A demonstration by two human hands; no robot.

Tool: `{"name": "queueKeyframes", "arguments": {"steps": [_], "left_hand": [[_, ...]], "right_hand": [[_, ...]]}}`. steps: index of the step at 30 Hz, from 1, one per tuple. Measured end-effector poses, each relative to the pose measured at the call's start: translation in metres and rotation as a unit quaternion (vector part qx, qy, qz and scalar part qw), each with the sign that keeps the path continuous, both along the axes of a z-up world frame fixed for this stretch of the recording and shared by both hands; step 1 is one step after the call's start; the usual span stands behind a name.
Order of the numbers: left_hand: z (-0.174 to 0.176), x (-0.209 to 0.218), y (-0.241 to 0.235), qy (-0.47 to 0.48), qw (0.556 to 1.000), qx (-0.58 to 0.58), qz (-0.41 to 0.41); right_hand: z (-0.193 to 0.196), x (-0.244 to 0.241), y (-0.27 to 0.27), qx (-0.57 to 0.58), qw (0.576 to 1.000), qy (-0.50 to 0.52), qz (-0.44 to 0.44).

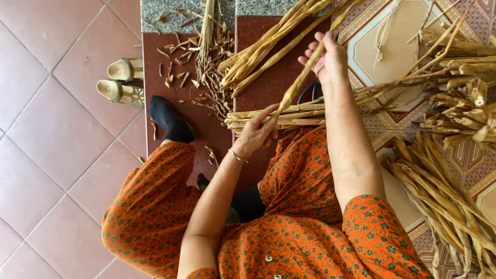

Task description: The person sits on the floor and strips the outer layers from dried plant stems by hand, then uses scissors to trim the ends of the processed stems. The person gathers the trimmed stems into a bundle and places them aside.

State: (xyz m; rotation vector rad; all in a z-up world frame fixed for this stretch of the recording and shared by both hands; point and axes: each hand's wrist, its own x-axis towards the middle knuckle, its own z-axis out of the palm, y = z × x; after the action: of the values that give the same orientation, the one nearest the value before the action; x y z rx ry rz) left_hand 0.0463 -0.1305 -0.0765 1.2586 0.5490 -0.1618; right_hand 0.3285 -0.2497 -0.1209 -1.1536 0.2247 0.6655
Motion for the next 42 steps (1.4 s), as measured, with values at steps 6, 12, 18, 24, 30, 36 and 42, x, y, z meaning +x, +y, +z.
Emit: {"name": "queueKeyframes", "arguments": {"steps": [6, 12, 18, 24, 30, 36, 42], "left_hand": [[-0.006, -0.030, -0.055, -0.071, 0.969, 0.229, 0.066], [-0.012, -0.024, -0.052, -0.147, 0.937, 0.313, 0.042], [-0.050, 0.052, 0.053, -0.080, 0.855, 0.509, 0.067], [-0.044, 0.046, 0.096, -0.077, 0.695, 0.712, 0.067], [-0.027, 0.011, 0.081, -0.068, 0.732, 0.674, -0.074], [0.020, -0.019, 0.079, -0.135, 0.767, 0.625, -0.059], [0.090, -0.043, 0.120, -0.155, 0.799, 0.575, -0.079]], "right_hand": [[-0.047, 0.011, -0.011, -0.012, 0.993, 0.019, -0.116], [-0.008, 0.014, -0.018, -0.093, 0.978, -0.137, -0.126], [0.026, -0.021, -0.019, -0.213, 0.961, -0.152, 0.089], [0.020, -0.093, -0.013, -0.331, 0.652, -0.529, 0.430], [0.031, -0.099, -0.006, -0.344, 0.600, -0.551, 0.467], [0.085, -0.108, -0.008, -0.200, 0.753, -0.469, 0.417], [0.151, -0.125, 0.010, -0.141, 0.710, -0.595, 0.350]]}}
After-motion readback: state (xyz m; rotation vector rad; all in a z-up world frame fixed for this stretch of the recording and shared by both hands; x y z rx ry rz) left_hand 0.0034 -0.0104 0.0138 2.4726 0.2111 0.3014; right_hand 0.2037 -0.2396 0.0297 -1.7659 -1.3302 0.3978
